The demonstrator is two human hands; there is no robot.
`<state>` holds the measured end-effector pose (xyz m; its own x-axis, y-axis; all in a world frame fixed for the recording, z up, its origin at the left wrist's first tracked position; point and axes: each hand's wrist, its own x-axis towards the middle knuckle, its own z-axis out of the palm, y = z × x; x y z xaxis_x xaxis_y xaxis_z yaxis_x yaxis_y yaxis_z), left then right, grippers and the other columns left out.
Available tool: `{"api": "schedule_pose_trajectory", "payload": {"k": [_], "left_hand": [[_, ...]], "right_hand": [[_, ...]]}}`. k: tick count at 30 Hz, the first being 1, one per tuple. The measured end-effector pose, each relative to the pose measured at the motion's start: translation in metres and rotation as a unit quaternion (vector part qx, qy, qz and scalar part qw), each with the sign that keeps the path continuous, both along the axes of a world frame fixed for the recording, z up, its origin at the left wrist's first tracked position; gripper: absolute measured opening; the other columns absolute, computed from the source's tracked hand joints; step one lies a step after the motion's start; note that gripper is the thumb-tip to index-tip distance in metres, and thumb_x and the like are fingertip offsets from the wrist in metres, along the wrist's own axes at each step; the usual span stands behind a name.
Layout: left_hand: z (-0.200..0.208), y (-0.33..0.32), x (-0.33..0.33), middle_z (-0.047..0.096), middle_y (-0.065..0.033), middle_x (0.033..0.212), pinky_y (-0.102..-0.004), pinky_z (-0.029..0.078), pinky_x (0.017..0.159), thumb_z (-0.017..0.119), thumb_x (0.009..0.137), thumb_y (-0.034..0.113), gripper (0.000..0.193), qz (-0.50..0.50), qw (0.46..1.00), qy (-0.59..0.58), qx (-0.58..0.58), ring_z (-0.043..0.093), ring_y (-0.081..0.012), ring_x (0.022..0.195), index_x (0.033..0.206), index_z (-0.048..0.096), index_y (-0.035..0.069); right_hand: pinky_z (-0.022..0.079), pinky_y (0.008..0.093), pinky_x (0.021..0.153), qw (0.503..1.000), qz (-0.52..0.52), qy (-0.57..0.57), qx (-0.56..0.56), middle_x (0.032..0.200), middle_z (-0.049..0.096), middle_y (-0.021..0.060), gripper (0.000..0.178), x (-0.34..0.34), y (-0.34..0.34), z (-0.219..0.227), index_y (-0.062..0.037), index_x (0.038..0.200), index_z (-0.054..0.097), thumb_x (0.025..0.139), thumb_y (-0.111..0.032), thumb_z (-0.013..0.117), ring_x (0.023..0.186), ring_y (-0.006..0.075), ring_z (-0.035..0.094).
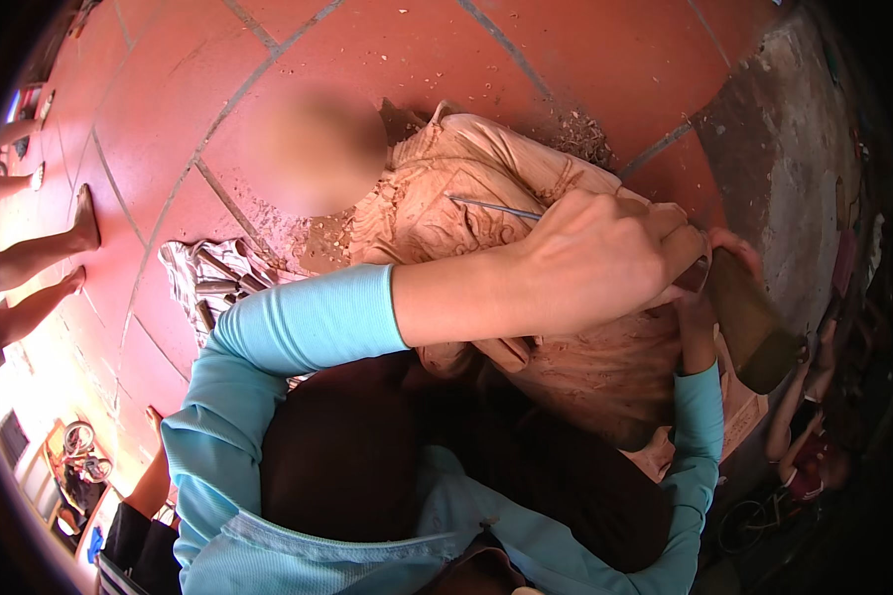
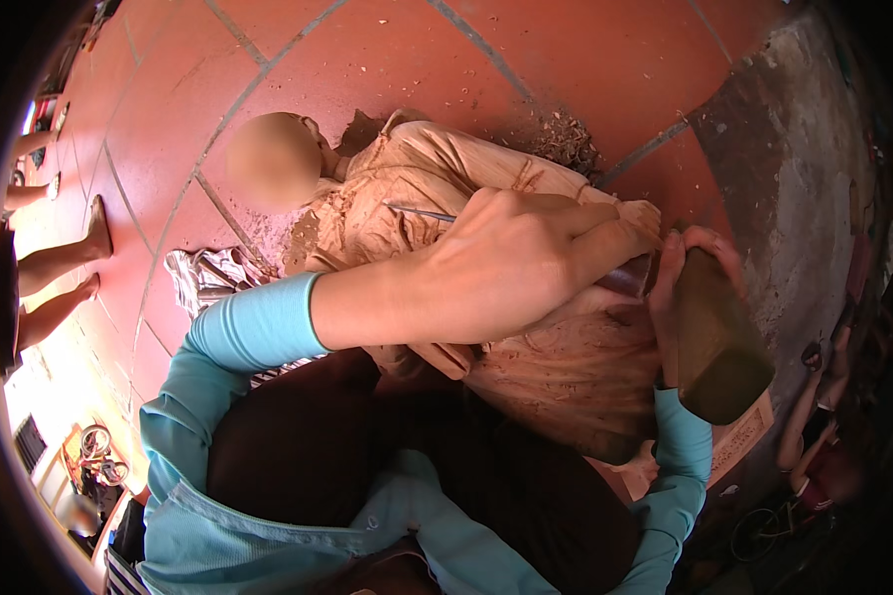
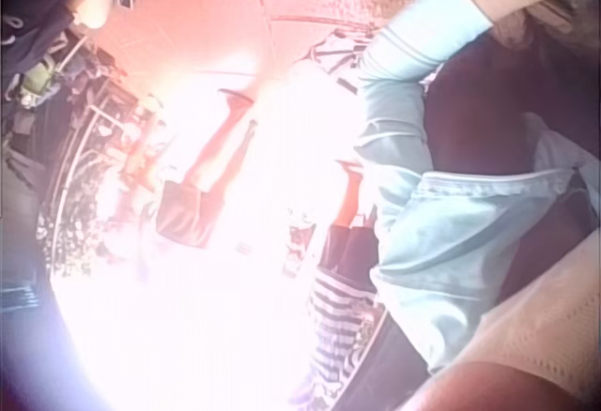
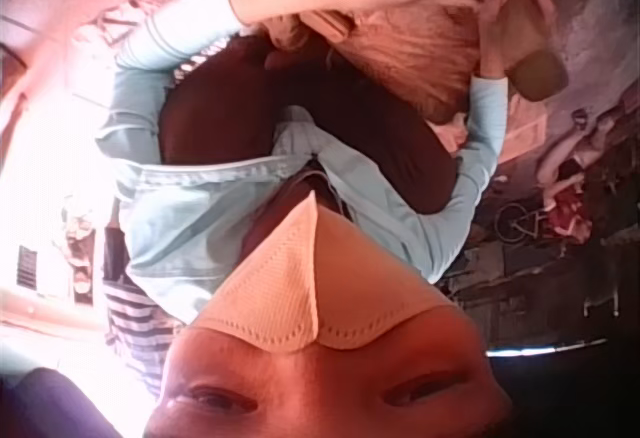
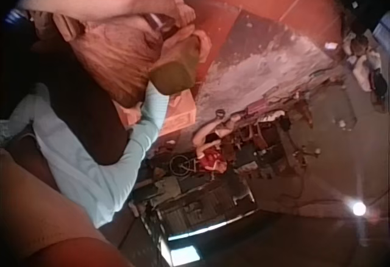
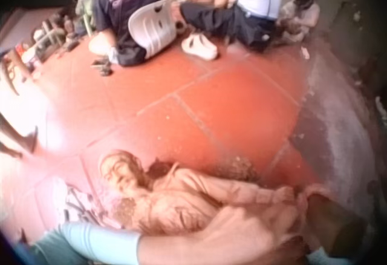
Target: The person carves a wooden statue of a seated figure using a chisel and a mallet. They repeatedly strike the chisel to shape the torso and clothing details, occasionally switching tools from a nearby set.
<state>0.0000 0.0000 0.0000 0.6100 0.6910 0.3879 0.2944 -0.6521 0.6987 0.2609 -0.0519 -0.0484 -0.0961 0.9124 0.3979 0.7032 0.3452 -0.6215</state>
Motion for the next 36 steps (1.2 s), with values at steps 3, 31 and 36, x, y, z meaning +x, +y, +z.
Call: {"api": "schedule_pose_trajectory", "payload": {"k": [3,31,36], "left_hand": [[0.001,-0.004,0.001,0.066,-0.0085,0.092,-0.0365,0.054,0.06,0.072,0.075,0.019,0.038,0.022,0.999,-0.019,-0.026,0.067,-0.027,0.081,0.11,0.059,0.007],[0.006,-0.03,-0.012,0.053,-0.0021,0.077,-0.0248,0.047,0.044,0.061,0.065,0.019,0.023,-0.065,0.987,-0.039,0.138,0.06,-0.0142,0.069,0.085,0.056,0.009],[0.009,-0.029,-0.008,0.053,-0.0028,0.06,-0.0296,0.047,0.04,0.061,0.065,0.018,0.013,-0.041,0.991,-0.058,0.114,0.061,-0.0158,0.057,0.073,0.056,0.008]], "right_hand": [[0.046,0.0315,0.09,0.984,-0.069,-0.158,0.046,0.104,0.062,0.0079,0.028,-0.009,-0.006,0.013,-0.002,0.113,0.053,0.09,-0.012,0.065,0.095,0.0207,0.06],[0.049,0.0318,0.073,0.985,-0.038,-0.135,0.099,0.085,0.06,0.01,0.033,-0.028,0.003,0.022,-0.0025,0.108,0.041,0.085,0.006,0.063,0.075,0.0225,0.06],[0.05,0.0341,0.076,0.989,-0.012,-0.065,0.135,0.085,0.06,0.01,0.032,-0.027,0.004,0.018,-0.0025,0.108,0.041,0.085,0.005,0.063,0.078,0.0227,0.061]]}}
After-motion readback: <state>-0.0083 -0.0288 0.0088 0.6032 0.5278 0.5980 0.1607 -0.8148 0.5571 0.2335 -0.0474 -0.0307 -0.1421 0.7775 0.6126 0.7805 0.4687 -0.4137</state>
